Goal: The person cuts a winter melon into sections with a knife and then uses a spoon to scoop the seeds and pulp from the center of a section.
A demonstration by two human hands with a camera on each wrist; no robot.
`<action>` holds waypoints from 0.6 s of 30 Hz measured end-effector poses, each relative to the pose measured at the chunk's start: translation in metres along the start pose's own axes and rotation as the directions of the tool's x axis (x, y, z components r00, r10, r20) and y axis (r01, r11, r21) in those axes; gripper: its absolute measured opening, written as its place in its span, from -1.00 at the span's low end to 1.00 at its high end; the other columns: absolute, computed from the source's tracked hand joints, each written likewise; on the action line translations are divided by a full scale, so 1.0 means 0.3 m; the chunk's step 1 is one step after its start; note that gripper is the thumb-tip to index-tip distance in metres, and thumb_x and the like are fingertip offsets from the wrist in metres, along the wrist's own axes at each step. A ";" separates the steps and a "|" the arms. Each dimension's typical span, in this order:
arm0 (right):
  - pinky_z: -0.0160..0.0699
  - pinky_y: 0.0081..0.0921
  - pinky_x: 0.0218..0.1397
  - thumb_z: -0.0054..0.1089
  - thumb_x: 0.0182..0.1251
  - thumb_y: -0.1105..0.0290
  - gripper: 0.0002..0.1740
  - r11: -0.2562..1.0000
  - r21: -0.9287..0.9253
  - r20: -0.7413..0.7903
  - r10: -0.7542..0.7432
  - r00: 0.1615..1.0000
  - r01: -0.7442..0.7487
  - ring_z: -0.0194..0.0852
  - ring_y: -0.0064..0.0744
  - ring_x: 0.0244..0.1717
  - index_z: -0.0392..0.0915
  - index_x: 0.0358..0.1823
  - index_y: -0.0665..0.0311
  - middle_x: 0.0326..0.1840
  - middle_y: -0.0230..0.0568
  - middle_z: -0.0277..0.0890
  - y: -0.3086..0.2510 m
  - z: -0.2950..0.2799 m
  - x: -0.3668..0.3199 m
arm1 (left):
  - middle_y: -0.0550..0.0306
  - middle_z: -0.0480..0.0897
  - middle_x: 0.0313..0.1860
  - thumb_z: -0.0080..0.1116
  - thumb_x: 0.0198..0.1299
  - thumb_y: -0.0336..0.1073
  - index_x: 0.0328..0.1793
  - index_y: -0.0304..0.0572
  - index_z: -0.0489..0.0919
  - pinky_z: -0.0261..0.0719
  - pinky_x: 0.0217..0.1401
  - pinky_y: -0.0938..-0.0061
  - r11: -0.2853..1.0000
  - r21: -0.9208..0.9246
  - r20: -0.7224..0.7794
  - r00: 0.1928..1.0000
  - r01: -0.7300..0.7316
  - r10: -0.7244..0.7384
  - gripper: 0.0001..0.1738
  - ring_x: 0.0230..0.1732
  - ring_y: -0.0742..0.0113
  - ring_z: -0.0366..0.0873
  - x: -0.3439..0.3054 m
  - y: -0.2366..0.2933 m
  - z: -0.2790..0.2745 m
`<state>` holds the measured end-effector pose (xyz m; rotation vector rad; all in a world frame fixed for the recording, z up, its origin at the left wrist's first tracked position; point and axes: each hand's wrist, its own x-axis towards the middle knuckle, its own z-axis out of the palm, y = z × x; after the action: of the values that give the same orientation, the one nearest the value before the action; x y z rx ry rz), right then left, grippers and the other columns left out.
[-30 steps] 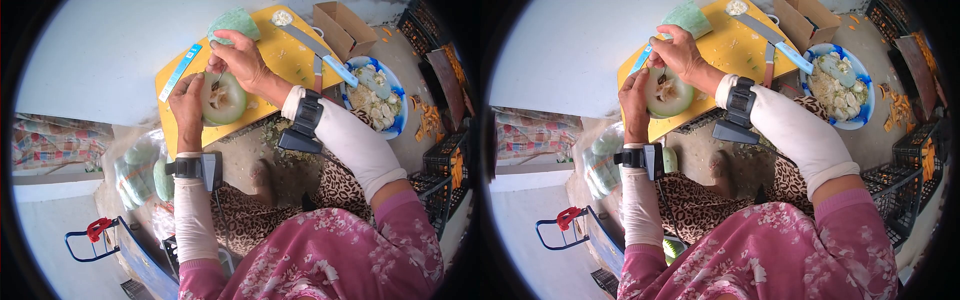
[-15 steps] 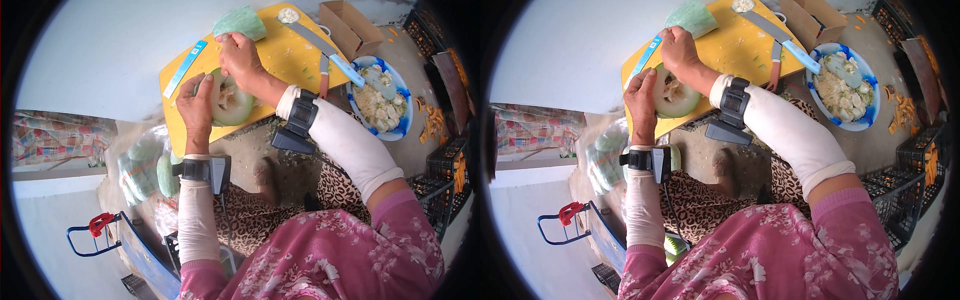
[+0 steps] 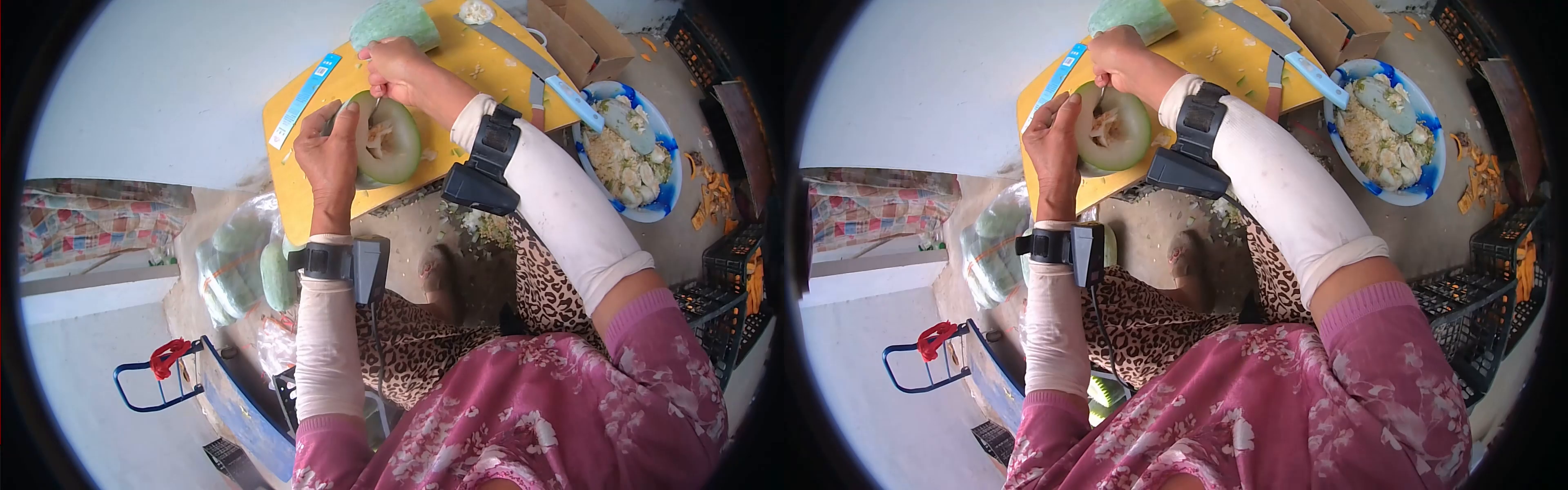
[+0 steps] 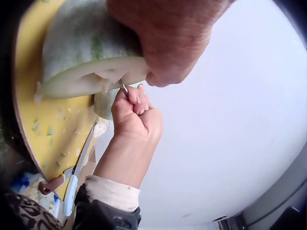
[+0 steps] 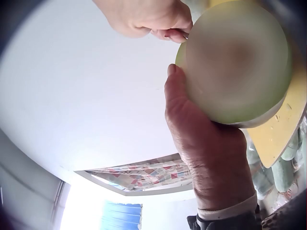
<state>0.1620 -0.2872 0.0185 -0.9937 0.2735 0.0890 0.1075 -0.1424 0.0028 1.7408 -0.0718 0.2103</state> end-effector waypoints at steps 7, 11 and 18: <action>0.28 -0.43 -0.46 -0.12 0.44 0.35 -0.74 0.839 -0.320 -0.005 -0.465 0.885 0.439 0.16 -0.53 -0.62 0.48 -0.12 0.41 -0.59 -0.32 0.30 0.063 0.075 -0.097 | -0.04 0.69 -0.26 0.37 0.08 -0.23 -0.07 -0.47 0.64 0.59 -0.15 0.48 0.999 -0.019 0.001 0.999 0.039 -0.039 -0.58 -0.27 0.37 0.60 0.018 0.001 -0.022; 0.37 -0.49 -0.36 -0.12 0.46 0.35 -0.72 0.702 -0.483 0.026 -0.586 0.810 0.523 0.25 -0.55 -0.56 0.55 -0.12 0.39 -0.54 -0.32 0.41 0.072 0.065 -0.160 | -0.01 0.70 -0.28 0.38 0.04 -0.23 -0.10 -0.43 0.67 0.59 -0.14 0.49 0.999 0.027 0.000 0.999 0.038 -0.038 -0.61 -0.28 0.38 0.61 0.024 -0.008 -0.020; 0.27 -0.59 -0.48 -0.16 0.51 0.35 -0.72 0.658 -0.389 0.199 -0.624 0.756 0.645 0.16 -0.67 -0.60 0.53 -0.09 0.36 -0.61 -0.47 0.28 0.105 0.035 -0.233 | 0.00 0.71 -0.29 0.39 0.01 -0.23 -0.13 -0.40 0.68 0.60 -0.16 0.51 0.996 0.074 0.004 0.999 0.052 -0.053 -0.62 -0.31 0.38 0.63 0.040 0.022 -0.018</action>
<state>0.0905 -0.2577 0.0170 -1.4917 -0.1710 -0.4983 0.1175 -0.1375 0.0122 1.8145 -0.0226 0.1712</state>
